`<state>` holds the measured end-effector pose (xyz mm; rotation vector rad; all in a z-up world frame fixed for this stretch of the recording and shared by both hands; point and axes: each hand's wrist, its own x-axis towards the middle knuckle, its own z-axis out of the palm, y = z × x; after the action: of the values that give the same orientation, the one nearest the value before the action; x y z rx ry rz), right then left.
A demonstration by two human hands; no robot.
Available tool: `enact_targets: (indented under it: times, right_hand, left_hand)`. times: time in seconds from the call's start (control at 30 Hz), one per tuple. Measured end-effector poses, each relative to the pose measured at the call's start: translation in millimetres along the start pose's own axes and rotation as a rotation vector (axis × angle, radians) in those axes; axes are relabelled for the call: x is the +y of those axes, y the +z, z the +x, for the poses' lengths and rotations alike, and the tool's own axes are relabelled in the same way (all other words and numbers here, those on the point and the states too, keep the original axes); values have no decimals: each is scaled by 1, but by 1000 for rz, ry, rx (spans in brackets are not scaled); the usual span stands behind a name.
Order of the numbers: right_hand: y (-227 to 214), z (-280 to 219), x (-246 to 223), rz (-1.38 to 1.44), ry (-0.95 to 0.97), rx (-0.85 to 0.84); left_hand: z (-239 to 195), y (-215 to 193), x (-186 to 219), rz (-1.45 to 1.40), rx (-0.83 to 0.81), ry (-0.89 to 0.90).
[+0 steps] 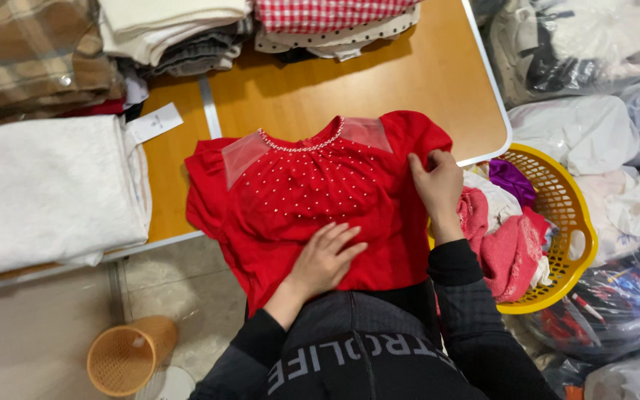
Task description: The person folds a red long-sleeved top on a low table. They smooth the fabric, fold the sleeves inward, and fold the body of the garment in half. The folded top is placed on a stack of other folded clothes.
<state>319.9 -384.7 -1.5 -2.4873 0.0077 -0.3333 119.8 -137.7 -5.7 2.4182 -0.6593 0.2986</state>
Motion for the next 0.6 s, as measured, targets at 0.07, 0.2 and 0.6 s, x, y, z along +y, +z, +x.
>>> enact_targets:
  times: [0.07, 0.2, 0.6]
  right_hand:
    - [12, 8, 11, 216, 25, 22]
    - [15, 33, 24, 1050, 489, -159]
    - [-21, 65, 10, 1572, 512, -197]
  left_hand:
    - [2, 4, 3, -80, -86, 28]
    - [1, 2, 2, -5, -166, 48]
    - [-3, 6, -1, -13, -188, 31]
